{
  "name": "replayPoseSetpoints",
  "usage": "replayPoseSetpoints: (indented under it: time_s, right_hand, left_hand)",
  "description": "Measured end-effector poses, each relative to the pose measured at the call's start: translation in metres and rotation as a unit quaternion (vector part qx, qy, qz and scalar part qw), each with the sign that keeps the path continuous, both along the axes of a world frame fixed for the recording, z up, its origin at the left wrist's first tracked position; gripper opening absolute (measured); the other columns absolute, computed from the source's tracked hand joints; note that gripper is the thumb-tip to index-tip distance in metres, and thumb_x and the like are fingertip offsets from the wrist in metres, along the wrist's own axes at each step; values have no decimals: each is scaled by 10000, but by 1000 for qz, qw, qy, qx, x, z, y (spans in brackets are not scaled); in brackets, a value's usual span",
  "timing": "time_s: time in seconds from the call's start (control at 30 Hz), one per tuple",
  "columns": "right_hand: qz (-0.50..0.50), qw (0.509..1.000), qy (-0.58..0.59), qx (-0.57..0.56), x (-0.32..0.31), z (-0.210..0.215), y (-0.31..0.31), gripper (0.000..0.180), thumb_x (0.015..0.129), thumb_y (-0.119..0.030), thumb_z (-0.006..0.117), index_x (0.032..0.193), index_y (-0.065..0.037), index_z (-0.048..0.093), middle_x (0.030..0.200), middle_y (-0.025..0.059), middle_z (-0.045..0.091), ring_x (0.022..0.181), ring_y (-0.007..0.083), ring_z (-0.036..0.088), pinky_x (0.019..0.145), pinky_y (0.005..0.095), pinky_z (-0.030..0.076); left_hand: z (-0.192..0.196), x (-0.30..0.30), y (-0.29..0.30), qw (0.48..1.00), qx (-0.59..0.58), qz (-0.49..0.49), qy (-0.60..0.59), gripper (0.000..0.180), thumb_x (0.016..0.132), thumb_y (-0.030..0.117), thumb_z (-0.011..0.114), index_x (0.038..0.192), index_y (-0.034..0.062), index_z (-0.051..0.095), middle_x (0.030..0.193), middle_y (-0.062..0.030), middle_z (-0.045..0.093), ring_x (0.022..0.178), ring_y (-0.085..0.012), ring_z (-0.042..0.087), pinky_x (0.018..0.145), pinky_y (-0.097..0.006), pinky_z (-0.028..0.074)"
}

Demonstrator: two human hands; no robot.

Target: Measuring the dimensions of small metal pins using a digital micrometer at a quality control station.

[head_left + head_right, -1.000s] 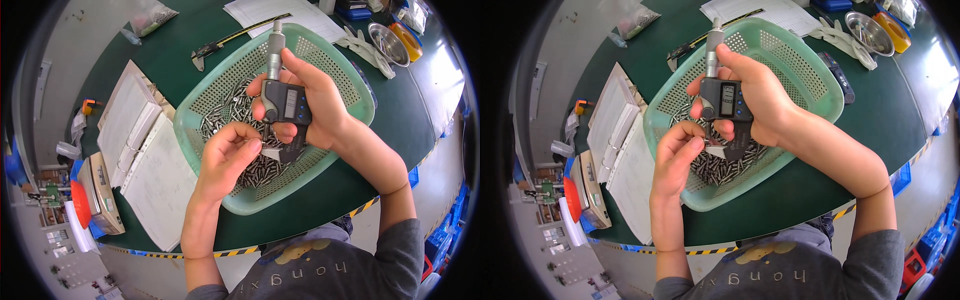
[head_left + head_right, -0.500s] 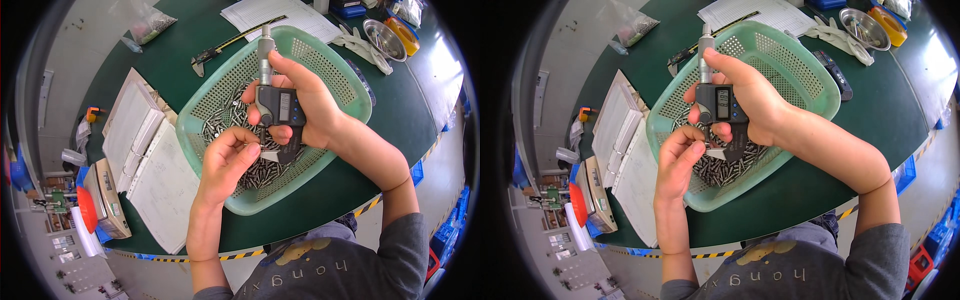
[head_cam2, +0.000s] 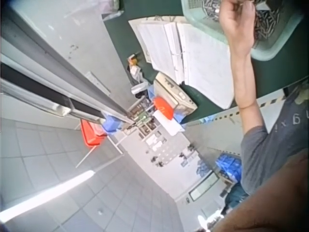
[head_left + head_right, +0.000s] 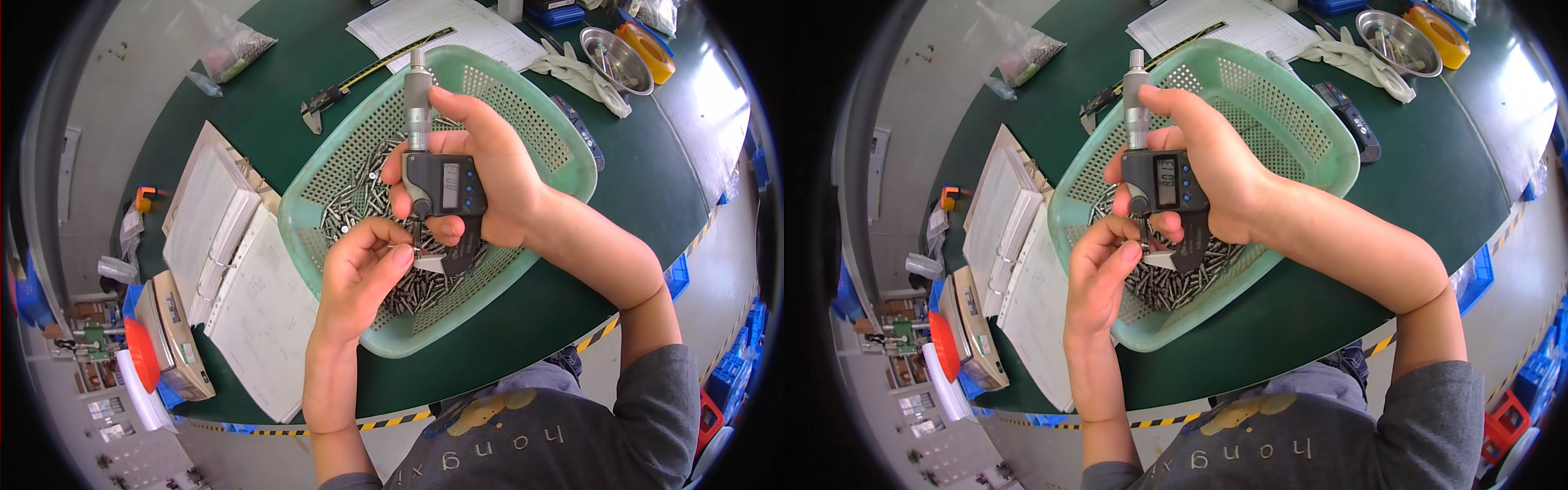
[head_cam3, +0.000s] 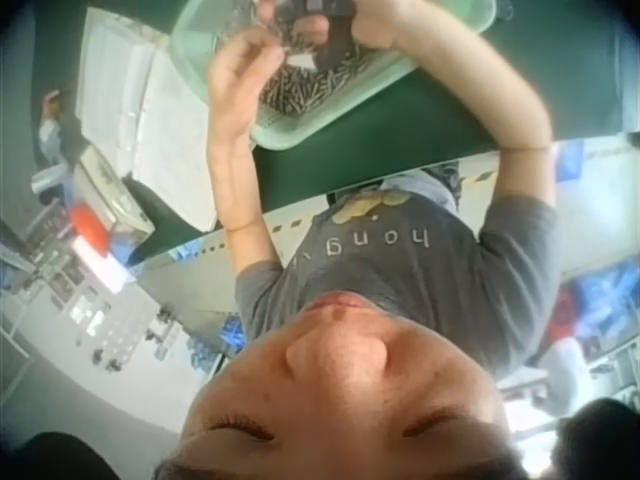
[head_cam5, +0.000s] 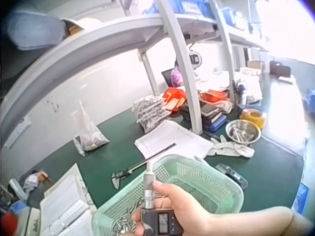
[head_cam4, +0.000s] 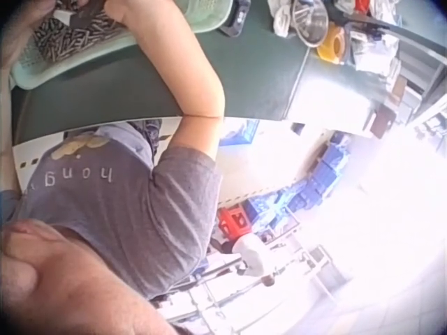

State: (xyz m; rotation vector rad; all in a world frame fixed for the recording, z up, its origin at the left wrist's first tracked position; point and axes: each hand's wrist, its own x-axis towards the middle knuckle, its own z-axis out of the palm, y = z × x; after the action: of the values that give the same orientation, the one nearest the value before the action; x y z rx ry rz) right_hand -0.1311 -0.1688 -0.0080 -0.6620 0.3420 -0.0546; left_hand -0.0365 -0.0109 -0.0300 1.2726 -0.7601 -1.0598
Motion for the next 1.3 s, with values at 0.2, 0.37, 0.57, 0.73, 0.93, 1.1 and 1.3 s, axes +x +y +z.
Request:
replayPoseSetpoints:
  time_s: [0.2,0.37,0.57,0.73,0.93,1.1,1.3]
  right_hand:
    - [0,999,-11,-44,3,-3,1,632,833,-592,334,815,-1,556,649,125,573,402,138,439,342,217,339]
    - [-2,999,-9,-51,3,-3,2,639,838,-596,329,812,2,554,649,123,573,401,136,439,343,215,340]
    - [-2,999,-14,-46,2,-3,0,634,836,-596,333,823,-2,553,656,118,574,396,137,440,349,217,345]
    - [4,997,-11,-73,2,-2,1,631,859,-579,288,843,-6,550,661,113,571,393,137,437,359,216,352]
    - [-1,998,-36,-41,4,-4,2,623,884,-537,234,891,8,535,669,124,570,389,139,432,356,225,355]
    - [3,1000,-23,6,2,-2,-1,597,866,-522,273,886,12,539,675,129,574,400,140,444,359,224,362]
    - [10,1000,-24,-18,2,-4,-2,598,848,-531,301,888,16,540,681,133,575,406,138,454,368,218,370]
  left_hand:
    - [-1,0,0,1000,-8,-2,0,111,827,63,558,899,-11,517,801,1,516,715,-43,448,630,-183,364]
    - [-3,2,0,1000,-4,-8,-2,119,832,77,555,907,-8,519,808,0,515,721,-43,450,633,-182,363]
    - [0,0,0,1000,16,9,-15,136,849,135,554,877,6,521,782,14,509,699,-38,437,621,-176,351]
    - [1,0,0,999,27,11,-27,140,852,148,556,849,13,521,750,27,497,678,-34,423,605,-174,339]
    - [-1,1,1,1000,-1,2,-9,114,838,97,561,872,-3,517,775,12,503,688,-36,434,610,-178,352]
    - [2,-1,0,1000,-13,10,8,119,816,27,559,915,-22,514,807,-10,511,704,-45,458,613,-181,377]
    - [0,0,0,1000,-4,4,9,122,815,24,558,917,-24,512,804,-10,510,705,-45,457,613,-180,377]
